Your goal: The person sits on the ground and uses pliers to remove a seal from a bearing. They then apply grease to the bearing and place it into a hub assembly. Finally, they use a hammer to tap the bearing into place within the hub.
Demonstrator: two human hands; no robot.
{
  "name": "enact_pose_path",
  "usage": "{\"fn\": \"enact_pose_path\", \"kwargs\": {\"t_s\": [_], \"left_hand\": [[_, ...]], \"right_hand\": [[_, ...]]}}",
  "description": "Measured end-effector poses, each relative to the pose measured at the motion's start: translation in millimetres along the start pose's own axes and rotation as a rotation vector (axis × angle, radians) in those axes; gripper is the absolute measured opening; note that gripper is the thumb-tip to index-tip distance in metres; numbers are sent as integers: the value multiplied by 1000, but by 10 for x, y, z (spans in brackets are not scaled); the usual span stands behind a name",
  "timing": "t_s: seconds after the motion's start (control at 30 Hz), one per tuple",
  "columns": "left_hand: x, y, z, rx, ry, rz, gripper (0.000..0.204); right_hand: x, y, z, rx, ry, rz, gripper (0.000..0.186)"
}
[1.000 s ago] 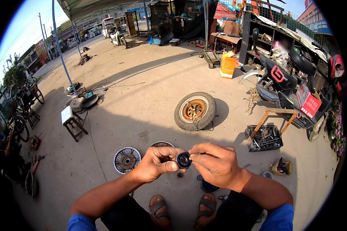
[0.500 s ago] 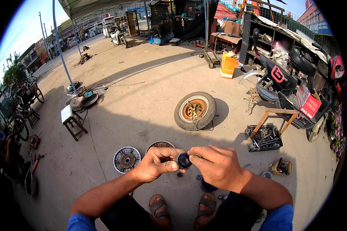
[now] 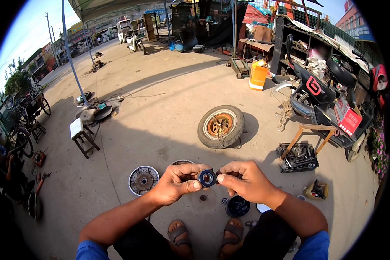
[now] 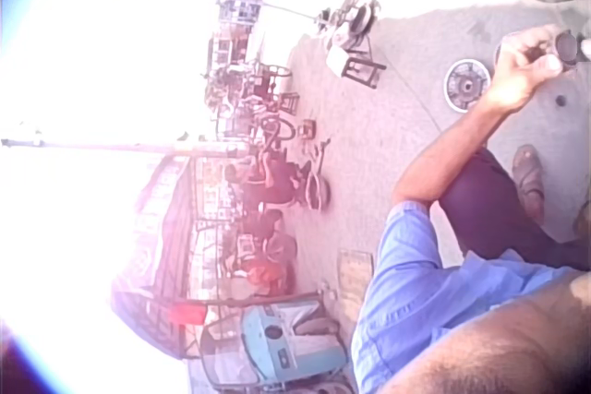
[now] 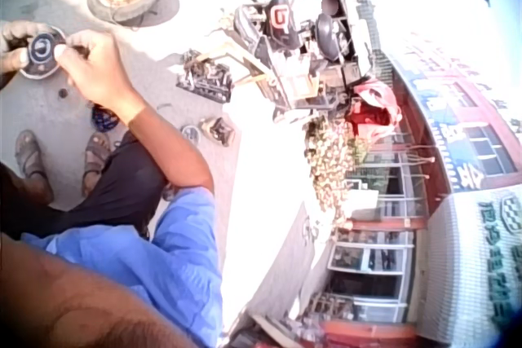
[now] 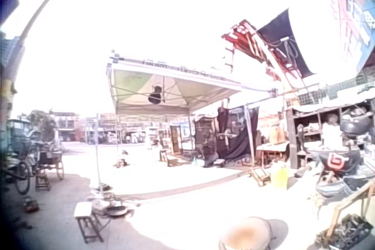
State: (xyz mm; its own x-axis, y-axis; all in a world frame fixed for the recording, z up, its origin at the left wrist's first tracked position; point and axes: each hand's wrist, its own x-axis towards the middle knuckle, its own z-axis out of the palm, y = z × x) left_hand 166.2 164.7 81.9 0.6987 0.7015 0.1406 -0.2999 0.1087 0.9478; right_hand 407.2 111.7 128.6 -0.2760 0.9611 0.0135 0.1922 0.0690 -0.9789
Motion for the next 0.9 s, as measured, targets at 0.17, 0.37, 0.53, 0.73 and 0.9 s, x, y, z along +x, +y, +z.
{"fn": "enact_pose_path", "kwargs": {"t_s": [0.17, 0.37, 0.53, 0.73, 0.9], "left_hand": [[16, -25, -37, 20, -22, 36, 51], [2, 10, 15, -7, 27, 25, 52], [18, -11, 18, 39, 50, 40, 49], [22, 46, 17, 18, 70, -36, 39], [12, 66, 38, 35, 119, -57, 32]], "right_hand": [[36, 83, 31, 356, -213, 220, 33], [64, 112, 63, 355, -153, 153, 31], [60, 164, 37, 241, -93, 86, 30], [60, 150, 20, 71, -13, -47, 29], [34, 157, 51, 31, 18, -71, 24]]}}
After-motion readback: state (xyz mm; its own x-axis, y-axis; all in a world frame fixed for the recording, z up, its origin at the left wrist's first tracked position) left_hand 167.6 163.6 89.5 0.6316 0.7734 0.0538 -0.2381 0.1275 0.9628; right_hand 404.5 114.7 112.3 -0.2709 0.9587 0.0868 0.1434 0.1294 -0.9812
